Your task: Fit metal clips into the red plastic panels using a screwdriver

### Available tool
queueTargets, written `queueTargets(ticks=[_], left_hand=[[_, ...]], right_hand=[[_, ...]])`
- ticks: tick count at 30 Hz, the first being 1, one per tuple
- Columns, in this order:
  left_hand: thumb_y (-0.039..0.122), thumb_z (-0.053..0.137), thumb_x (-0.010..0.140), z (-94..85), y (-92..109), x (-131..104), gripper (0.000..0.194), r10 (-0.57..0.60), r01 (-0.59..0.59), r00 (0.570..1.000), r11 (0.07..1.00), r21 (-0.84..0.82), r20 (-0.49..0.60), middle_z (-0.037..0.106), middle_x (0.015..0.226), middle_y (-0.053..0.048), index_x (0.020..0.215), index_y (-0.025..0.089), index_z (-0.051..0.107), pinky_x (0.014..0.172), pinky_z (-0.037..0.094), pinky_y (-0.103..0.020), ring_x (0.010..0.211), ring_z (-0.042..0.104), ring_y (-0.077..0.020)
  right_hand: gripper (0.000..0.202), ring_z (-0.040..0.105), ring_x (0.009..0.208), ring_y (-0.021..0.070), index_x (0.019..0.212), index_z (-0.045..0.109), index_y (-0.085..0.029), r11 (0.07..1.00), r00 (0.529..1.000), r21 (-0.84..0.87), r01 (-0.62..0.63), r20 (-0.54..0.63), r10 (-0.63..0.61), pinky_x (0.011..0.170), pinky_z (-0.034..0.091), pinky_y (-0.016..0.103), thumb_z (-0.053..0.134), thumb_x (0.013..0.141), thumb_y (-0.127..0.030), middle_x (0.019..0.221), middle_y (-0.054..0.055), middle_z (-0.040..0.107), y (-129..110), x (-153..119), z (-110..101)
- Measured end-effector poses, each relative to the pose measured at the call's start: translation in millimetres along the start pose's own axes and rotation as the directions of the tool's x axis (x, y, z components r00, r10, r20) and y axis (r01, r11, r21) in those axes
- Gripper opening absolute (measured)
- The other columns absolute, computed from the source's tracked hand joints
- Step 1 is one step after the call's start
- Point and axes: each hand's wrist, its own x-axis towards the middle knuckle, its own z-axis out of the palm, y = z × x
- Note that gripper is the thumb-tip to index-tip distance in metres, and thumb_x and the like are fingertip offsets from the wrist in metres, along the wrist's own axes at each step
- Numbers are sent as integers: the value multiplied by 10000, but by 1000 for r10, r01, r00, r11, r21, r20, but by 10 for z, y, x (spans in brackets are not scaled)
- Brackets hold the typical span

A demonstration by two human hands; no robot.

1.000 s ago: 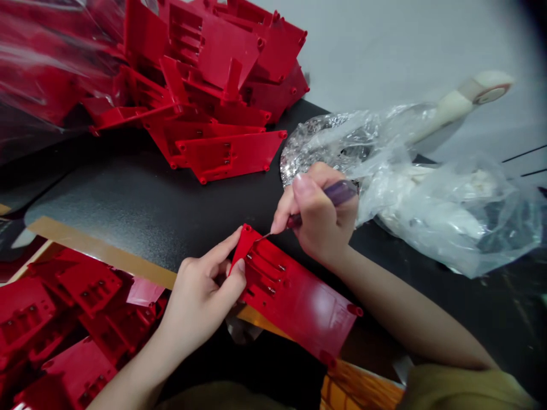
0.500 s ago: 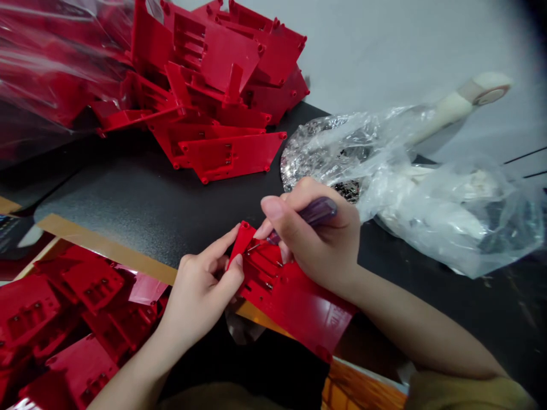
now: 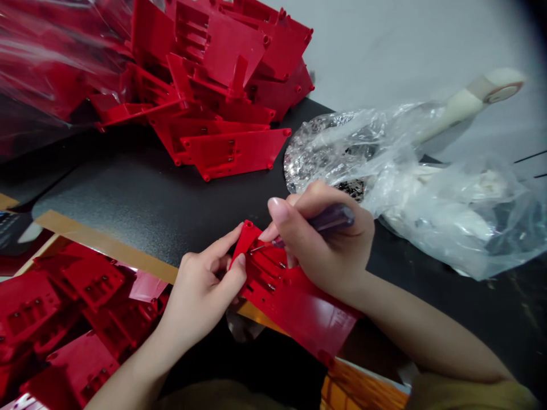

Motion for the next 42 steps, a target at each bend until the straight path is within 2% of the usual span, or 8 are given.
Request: queueTargets(ticks=[6, 16, 22, 29, 32, 35, 37, 42], left_hand=[[319, 507, 907, -3, -17, -1, 474, 17, -18, 1000, 999, 40, 15, 560, 500, 75, 1365, 201, 541, 470, 494, -175, 417, 553, -91], [322, 496, 911, -8, 4, 8, 484, 12, -14, 1000, 998, 56, 28, 539, 493, 70, 1364, 157, 538, 468, 479, -166, 417, 540, -89], [318, 515, 896, -3, 0, 14, 515, -13, 12, 1000, 1000, 15, 27, 575, 525, 49, 1376, 134, 523, 465, 486, -173, 435, 534, -93], [353, 539, 892, -19, -9, 17, 533, -34, 37, 998, 998, -54, 52, 536, 534, 62, 1390, 168, 509, 466, 513, -194, 443, 545, -98], [342, 571, 870, -41, -13, 3, 583, -42, 53, 994, 993, -102, 104, 651, 676, 23, 1419, 180, 467, 525, 539, -218, 534, 594, -117], [298, 589, 851, -54, -5, -14, 610, -8, 23, 990, 994, -105, 142, 713, 817, -20, 1431, 176, 445, 574, 525, -206, 629, 610, -125], [299, 586, 850, -55, 10, -18, 617, -3, 19, 990, 994, -112, 142, 707, 791, -21, 1433, 161, 439, 541, 496, -188, 598, 580, -112], [287, 630, 794, -48, 44, -6, 676, -41, 56, 992, 990, -130, 117, 635, 658, 15, 1423, 121, 445, 486, 432, -169, 510, 489, -79]], right_hand=[[359, 423, 394, 90, 581, 431, -239, 999, 999, -34, 22, 41, -21, 429, 358, 291, 672, 843, -279, 488, -59, 523, -23, -17, -6], [443, 431, 412, 88, 554, 377, -224, 999, 999, -15, 29, 32, -28, 414, 329, 296, 776, 743, -264, 474, -61, 501, -9, -12, -5], [404, 370, 397, 55, 540, 357, -208, 999, 995, -23, 46, 85, -44, 402, 267, 265, 607, 858, -193, 469, -72, 464, -11, -2, 6], [381, 394, 421, 45, 506, 395, -183, 996, 989, -20, 90, 122, -87, 442, 289, 241, 539, 854, -120, 474, -61, 445, 39, 4, 14], [380, 396, 373, 37, 533, 396, -188, 999, 997, 33, -13, 81, 10, 410, 287, 219, 567, 873, -174, 451, -76, 455, 81, 43, -10], [356, 380, 285, 41, 579, 449, -200, 950, 986, 266, -166, 65, 154, 314, 238, 208, 610, 882, -298, 454, -77, 537, 71, 123, -85], [315, 380, 271, 51, 606, 476, -207, 900, 984, 396, -179, 83, 159, 282, 213, 214, 624, 866, -305, 501, -62, 601, 34, 156, -137], [319, 410, 361, 46, 574, 544, -188, 936, 964, 307, -173, 246, 98, 365, 305, 201, 602, 879, -263, 535, -40, 615, -27, 75, -141]])
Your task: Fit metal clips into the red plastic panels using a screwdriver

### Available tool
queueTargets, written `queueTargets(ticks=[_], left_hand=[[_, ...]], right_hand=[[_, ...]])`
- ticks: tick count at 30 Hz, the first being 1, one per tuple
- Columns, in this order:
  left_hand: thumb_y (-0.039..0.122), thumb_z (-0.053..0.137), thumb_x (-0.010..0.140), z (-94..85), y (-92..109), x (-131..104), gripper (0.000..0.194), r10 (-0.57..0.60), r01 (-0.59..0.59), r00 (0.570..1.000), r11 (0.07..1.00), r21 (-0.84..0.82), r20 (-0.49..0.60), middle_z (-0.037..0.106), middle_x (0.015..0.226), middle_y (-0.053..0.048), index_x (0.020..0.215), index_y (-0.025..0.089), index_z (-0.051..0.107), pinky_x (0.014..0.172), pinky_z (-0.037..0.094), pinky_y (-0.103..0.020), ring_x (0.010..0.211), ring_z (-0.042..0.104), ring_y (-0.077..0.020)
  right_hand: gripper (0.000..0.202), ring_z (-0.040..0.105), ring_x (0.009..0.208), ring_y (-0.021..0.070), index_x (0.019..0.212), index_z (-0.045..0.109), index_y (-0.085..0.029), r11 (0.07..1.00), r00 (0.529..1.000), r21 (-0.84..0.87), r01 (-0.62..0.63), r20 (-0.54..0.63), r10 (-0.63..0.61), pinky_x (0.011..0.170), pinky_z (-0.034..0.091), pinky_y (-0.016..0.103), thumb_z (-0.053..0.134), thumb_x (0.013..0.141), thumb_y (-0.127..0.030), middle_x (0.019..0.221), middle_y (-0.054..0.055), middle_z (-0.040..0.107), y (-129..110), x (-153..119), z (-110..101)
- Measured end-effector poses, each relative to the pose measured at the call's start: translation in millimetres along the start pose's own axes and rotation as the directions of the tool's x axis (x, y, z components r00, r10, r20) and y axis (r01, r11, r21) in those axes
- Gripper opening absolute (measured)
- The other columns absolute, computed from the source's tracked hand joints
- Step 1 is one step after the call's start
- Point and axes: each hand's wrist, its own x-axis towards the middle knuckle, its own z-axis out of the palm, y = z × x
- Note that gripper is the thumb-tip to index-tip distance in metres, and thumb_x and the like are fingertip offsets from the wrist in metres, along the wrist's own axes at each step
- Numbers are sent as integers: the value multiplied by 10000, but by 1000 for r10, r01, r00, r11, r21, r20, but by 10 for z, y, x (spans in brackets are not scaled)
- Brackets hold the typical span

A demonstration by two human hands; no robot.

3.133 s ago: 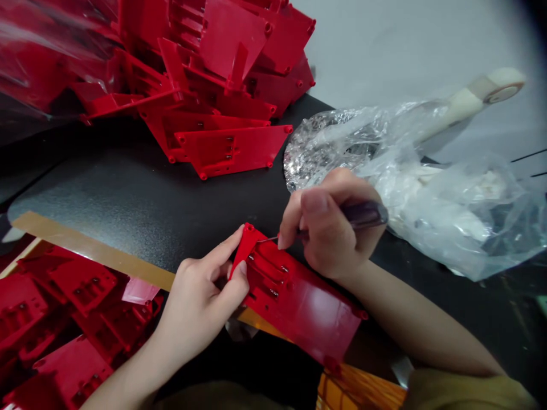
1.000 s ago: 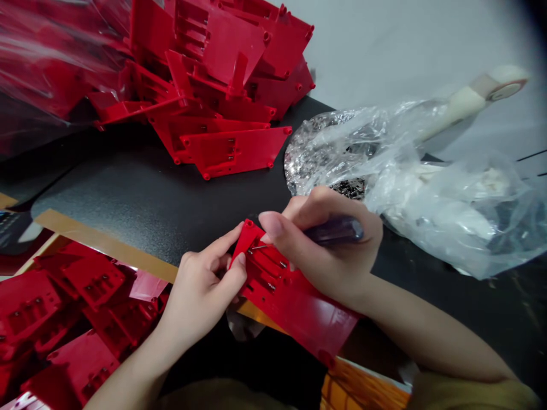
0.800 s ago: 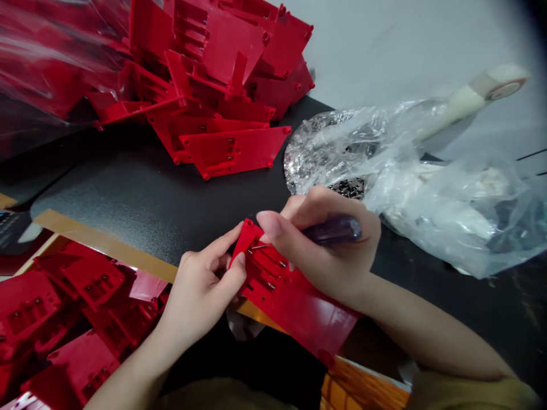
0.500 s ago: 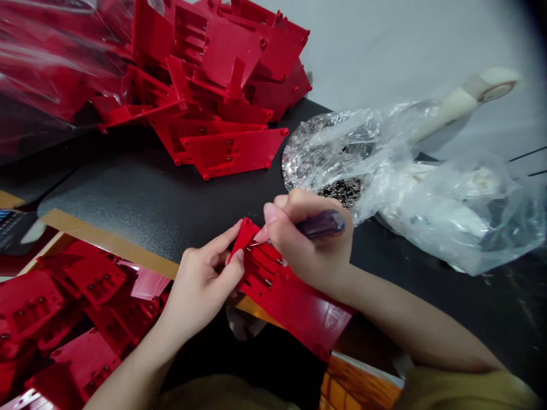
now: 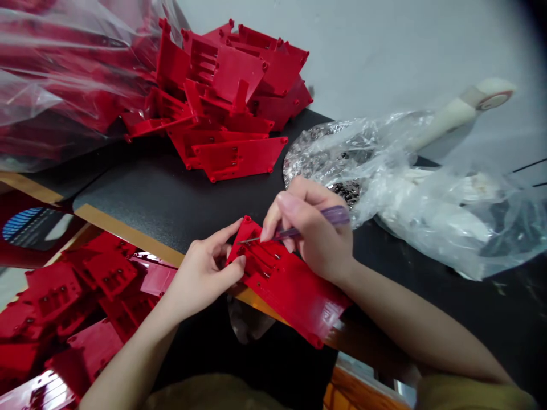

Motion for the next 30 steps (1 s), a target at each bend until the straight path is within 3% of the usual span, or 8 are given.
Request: queueTargets(ticks=[5, 9, 16, 22, 26, 28, 30], left_hand=[[292, 641, 774, 5, -11, 9, 694, 3, -2, 1000, 1000, 26, -18, 622, 648, 21, 1420, 125, 451, 478, 404, -168, 501, 460, -73], [277, 641, 763, 10, -4, 18, 690, -6, 6, 1000, 1000, -2, -13, 596, 623, 33, 1412, 126, 462, 479, 405, -163, 503, 450, -71], [249, 645, 764, -10, -36, 12, 671, 15, -15, 1000, 999, 33, 9, 610, 652, 31, 1409, 174, 474, 494, 418, -173, 528, 468, -82], [278, 633, 812, -11, -28, 11, 622, 46, -45, 998, 999, -25, 31, 572, 630, 51, 1403, 164, 474, 476, 408, -148, 509, 444, -60], [290, 625, 825, 0, -72, 20, 576, 49, -49, 998, 999, -12, 31, 592, 667, 47, 1373, 167, 495, 505, 473, -169, 514, 510, -68], [344, 591, 850, 9, -77, 16, 541, 61, -61, 998, 998, -7, 19, 611, 686, 35, 1350, 154, 506, 513, 505, -196, 522, 551, -85], [379, 545, 876, 12, -27, -7, 491, 88, -87, 996, 996, 26, -19, 641, 708, 18, 1306, 144, 526, 514, 518, -213, 539, 591, -106]], right_hand=[[379, 377, 388, 48, 525, 500, -182, 989, 997, -129, -74, -9, 73, 405, 316, 199, 577, 889, -259, 467, -56, 534, 3, -63, 50], [368, 441, 444, 57, 532, 488, -184, 982, 1000, -185, -27, 3, 28, 443, 339, 202, 553, 891, -233, 482, -53, 521, -54, -67, 45], [339, 417, 428, 38, 577, 479, -180, 980, 992, -199, -9, 123, 34, 441, 317, 199, 522, 907, -250, 501, -61, 557, -2, -52, 63], [363, 416, 438, 67, 559, 466, -188, 900, 987, -423, 106, 152, -45, 446, 288, 247, 468, 912, -269, 483, -37, 480, -30, -32, 37], [356, 404, 452, 67, 583, 477, -184, 894, 973, -419, 160, 218, -72, 462, 292, 246, 458, 926, -273, 501, -46, 436, -33, -58, 55], [348, 421, 470, 66, 586, 492, -182, 904, 974, -409, 123, 226, -30, 478, 312, 236, 493, 918, -289, 515, -44, 460, -42, -39, 42], [345, 424, 441, 61, 586, 494, -188, 953, 988, -299, 56, 157, -8, 445, 303, 227, 536, 892, -341, 542, -34, 530, -98, 18, -21]])
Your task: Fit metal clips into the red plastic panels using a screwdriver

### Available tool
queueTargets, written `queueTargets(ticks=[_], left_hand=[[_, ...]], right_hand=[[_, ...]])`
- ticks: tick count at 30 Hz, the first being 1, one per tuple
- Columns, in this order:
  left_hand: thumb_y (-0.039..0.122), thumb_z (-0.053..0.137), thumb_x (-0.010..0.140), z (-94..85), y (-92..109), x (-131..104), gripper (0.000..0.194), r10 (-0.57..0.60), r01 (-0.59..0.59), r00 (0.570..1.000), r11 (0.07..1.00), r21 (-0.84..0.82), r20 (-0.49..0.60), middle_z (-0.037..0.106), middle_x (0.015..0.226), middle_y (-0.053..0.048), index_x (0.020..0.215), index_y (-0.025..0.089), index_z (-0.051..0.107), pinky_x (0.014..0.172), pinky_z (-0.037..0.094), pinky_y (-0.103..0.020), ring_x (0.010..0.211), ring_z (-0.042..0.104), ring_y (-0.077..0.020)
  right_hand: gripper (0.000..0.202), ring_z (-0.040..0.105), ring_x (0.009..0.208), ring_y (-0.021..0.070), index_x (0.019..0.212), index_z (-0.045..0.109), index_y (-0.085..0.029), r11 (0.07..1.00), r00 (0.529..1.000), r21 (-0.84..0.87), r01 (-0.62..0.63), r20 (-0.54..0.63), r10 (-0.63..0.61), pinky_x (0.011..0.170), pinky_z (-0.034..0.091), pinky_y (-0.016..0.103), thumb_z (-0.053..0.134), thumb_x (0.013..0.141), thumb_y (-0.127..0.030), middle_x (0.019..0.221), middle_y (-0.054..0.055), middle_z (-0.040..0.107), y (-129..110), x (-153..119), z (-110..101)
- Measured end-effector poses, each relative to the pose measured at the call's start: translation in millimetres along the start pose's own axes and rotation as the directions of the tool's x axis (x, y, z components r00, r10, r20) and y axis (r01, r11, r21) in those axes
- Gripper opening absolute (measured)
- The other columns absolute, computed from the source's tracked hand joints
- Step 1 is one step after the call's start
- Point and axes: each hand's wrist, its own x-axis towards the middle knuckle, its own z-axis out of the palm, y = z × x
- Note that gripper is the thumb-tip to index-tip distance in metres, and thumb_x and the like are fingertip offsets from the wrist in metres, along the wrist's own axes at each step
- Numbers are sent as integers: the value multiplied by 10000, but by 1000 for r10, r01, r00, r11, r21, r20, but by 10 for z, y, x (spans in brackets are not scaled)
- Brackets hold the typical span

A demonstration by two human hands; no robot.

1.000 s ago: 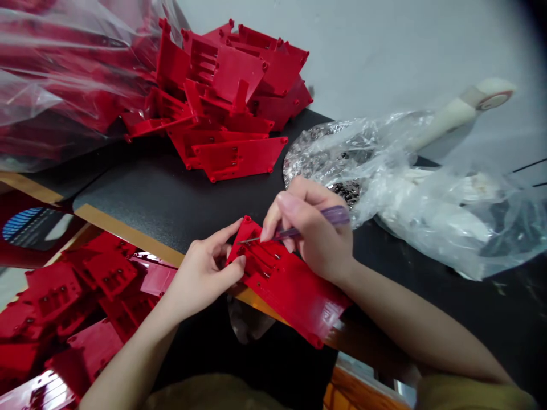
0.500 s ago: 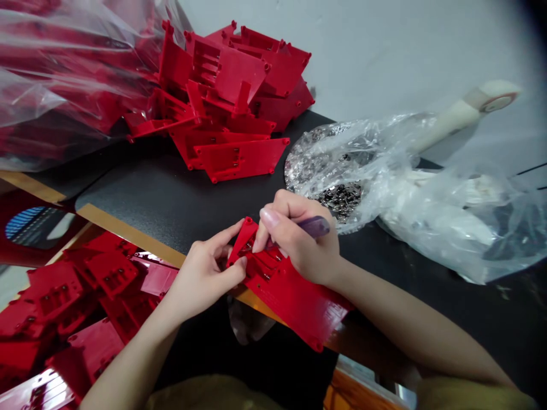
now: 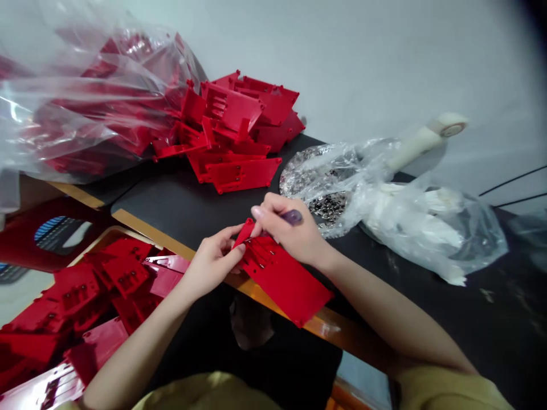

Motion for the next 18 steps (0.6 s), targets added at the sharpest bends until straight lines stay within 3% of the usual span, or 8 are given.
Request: queueTargets(ticks=[2, 4, 6, 8, 10, 12, 14, 18], left_hand=[[366, 515, 898, -14, 132, -38, 389, 110, -96, 990, 983, 158, -86, 672, 723, 9, 1219, 152, 566, 529, 504, -205, 565, 618, -113], [323, 519, 906, -38, 330, -84, 261, 351, -237, 918, 859, 453, -185, 687, 726, 18, 1102, 170, 597, 537, 467, -186, 560, 617, -99], [269, 539, 901, -58, 536, -118, 148, 649, -317, 735, 584, 747, -195, 685, 725, 31, 1004, 182, 602, 542, 437, -178, 549, 611, -84], [220, 567, 891, -63, 676, -126, 78, 852, -320, 521, 256, 912, -56, 687, 735, 30, 957, 187, 590, 551, 437, -183, 575, 634, -90], [184, 611, 869, -54, 688, -109, 85, 917, -336, 365, -32, 941, 162, 704, 762, 15, 949, 185, 583, 600, 475, -196, 648, 673, -114], [157, 648, 846, -40, 559, -89, 111, 900, -405, 271, -216, 888, 342, 730, 824, -2, 934, 181, 584, 713, 526, -218, 740, 701, -134], [129, 635, 852, -28, 330, -87, 82, 859, -495, 246, -287, 820, 449, 746, 907, -14, 897, 180, 589, 861, 538, -251, 857, 711, -145], [122, 574, 895, -28, -122, -154, 45, 754, -614, 399, -204, 763, 522, 740, 991, -50, 893, 163, 594, 925, 544, -295, 1024, 688, -179]], right_hand=[[338, 387, 369, 55, 601, 476, -203, 977, 983, 213, 17, -184, 23, 372, 238, 226, 523, 868, -405, 584, -21, 592, -81, 54, -169], [327, 354, 335, 55, 636, 463, -218, 926, 907, 357, 123, -418, 41, 336, 168, 233, 453, 859, -456, 647, -1, 618, -205, 74, -400], [358, 375, 366, 63, 665, 482, -220, 897, 824, 388, 213, -564, 49, 341, 171, 241, 398, 865, -505, 681, 13, 588, -332, 33, -634], [402, 368, 382, 72, 652, 490, -222, 889, 768, 373, 267, -640, 38, 341, 168, 247, 380, 867, -543, 611, -4, 493, -413, -72, -811], [402, 325, 364, 73, 628, 490, -227, 902, 737, 350, 252, -674, 55, 328, 151, 246, 429, 858, -552, 539, -30, 404, -417, -225, -905], [368, 319, 354, 68, 620, 506, -229, 924, 718, 347, 163, -684, 130, 314, 164, 227, 552, 825, -531, 498, -46, 405, -343, -403, -924], [322, 400, 380, 65, 638, 549, -225, 930, 723, 367, 23, -648, 238, 324, 246, 194, 703, 746, -486, 500, -49, 496, -207, -592, -902], [360, 612, 548, 103, 732, 649, -212, 864, 812, 390, -317, -359, 460, 450, 451, 189, 853, 574, -462, 659, -1, 689, 140, -959, -830]])
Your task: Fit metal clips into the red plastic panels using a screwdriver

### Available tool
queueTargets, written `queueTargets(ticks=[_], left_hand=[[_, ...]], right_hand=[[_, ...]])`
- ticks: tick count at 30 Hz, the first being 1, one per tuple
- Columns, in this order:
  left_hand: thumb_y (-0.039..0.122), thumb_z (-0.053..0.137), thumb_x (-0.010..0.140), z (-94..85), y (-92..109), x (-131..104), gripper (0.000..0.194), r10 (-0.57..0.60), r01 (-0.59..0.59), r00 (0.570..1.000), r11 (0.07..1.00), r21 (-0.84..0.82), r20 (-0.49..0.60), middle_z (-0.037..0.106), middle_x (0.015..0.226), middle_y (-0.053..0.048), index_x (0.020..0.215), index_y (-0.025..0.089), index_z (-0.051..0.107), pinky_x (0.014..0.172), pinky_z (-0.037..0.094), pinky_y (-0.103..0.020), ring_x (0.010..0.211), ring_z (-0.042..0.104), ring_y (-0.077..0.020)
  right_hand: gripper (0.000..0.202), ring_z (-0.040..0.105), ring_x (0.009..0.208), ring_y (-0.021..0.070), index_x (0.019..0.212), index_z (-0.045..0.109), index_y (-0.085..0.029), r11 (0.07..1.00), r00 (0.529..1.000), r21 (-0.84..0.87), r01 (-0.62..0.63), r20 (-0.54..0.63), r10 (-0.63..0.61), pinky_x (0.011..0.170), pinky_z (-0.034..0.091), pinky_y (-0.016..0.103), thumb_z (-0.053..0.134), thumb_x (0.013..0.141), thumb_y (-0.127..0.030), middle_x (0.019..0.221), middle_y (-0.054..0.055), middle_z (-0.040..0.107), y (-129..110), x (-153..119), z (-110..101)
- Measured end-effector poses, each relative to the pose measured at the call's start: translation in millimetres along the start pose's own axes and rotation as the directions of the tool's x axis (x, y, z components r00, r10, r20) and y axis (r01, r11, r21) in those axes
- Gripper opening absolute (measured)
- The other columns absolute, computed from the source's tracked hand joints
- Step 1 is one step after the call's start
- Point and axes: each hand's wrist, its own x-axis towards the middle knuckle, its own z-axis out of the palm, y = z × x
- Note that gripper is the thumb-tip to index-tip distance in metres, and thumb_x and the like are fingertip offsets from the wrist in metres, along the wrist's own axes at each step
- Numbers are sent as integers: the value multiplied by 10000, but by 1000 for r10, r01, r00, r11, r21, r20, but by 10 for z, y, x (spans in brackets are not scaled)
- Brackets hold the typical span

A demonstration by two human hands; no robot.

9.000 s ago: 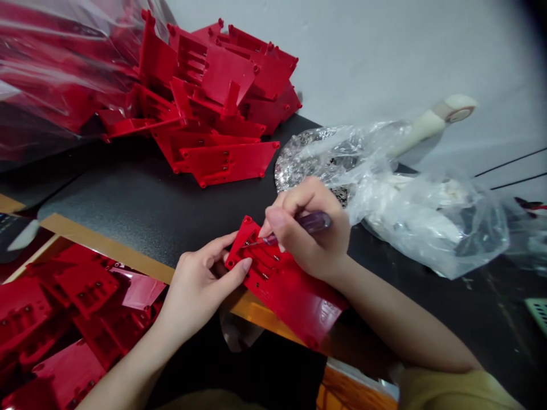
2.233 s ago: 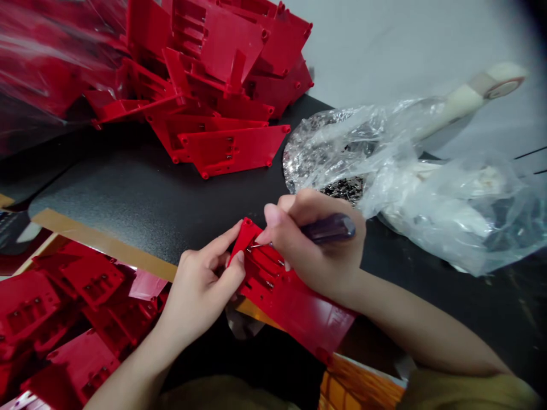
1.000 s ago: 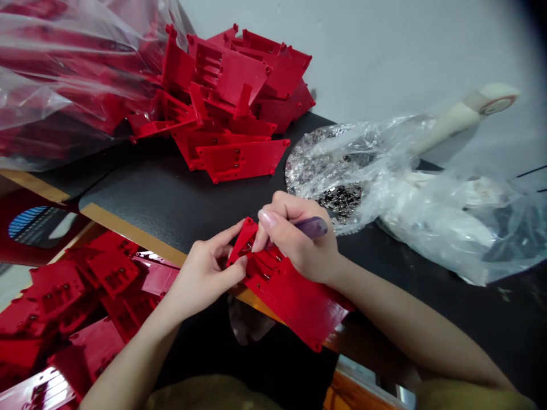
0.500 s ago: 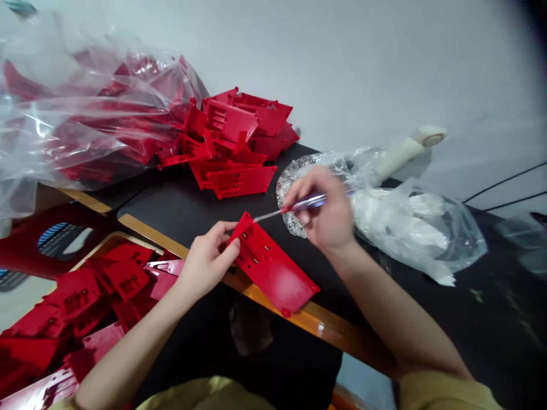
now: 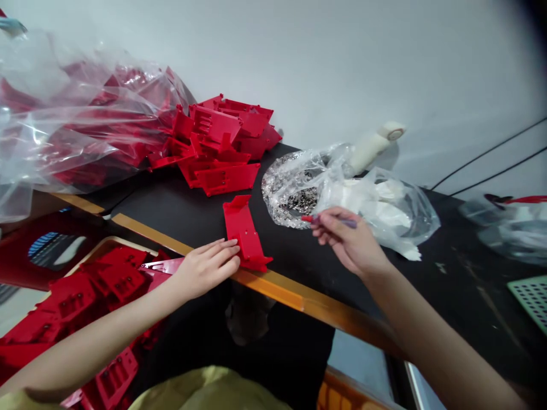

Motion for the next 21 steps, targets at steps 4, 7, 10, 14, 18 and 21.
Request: queueTargets(ticks=[4, 7, 10, 14, 18, 21], left_hand=[[315, 606, 896, 14, 40, -133, 133, -192, 223, 970, 947, -232, 148, 726, 979, -56, 901, 183, 584, 955, 539, -346, 1006, 687, -183], [324, 631, 849, -38, 24, -92, 154, -300, 356, 931, 872, -336, 208, 713, 961, -46, 922, 199, 579, 1035, 472, -436, 990, 678, -197], [305, 632, 828, -43, 14, -24, 261, -393, 443, 896, 817, -370, 204, 693, 1036, -77, 1057, 188, 586, 1001, 490, -424, 1016, 652, -215], [372, 650, 833, 28, 3, 12, 557, -433, 507, 862, 766, -396, 264, 598, 1279, -143, 1321, 159, 488, 991, 502, -390, 1171, 581, -244], [442, 652, 836, 101, -33, -26, 634, -457, 555, 831, 727, -405, 317, 580, 1334, -148, 1376, 168, 463, 1024, 486, -400, 1211, 572, -249], [472, 679, 814, 123, -73, -44, 630, -456, 556, 831, 709, -434, 320, 618, 1292, -149, 1333, 155, 519, 1010, 498, -385, 1172, 603, -241]], right_hand=[[353, 683, 638, 168, 794, 703, -174, 984, 978, -103, -142, 136, 156, 500, 507, 239, 857, 582, -409, 762, 80, 738, 340, -108, -111], [306, 681, 638, 177, 779, 701, -156, 969, 956, -176, -174, 206, 209, 532, 525, 261, 842, 615, -374, 719, 82, 728, 440, -142, -104], [363, 656, 627, 154, 913, 717, -168, 959, 940, -228, -168, 256, 225, 559, 530, 274, 830, 628, -362, 785, 63, 731, 433, -121, -39], [330, 659, 801, 171, 1020, 739, -192, 912, 918, -406, 58, 381, 111, 715, 522, 309, 733, 746, -377, 965, 72, 728, 385, -16, 71], [250, 646, 819, 170, 960, 755, -169, 886, 844, -406, 222, 535, 33, 745, 486, 301, 682, 794, -340, 911, 72, 714, 372, 95, 147], [223, 594, 672, 128, 928, 759, -156, 878, 811, -383, 287, 585, -10, 600, 438, 257, 665, 805, -316, 806, 59, 687, 376, 158, 179]])
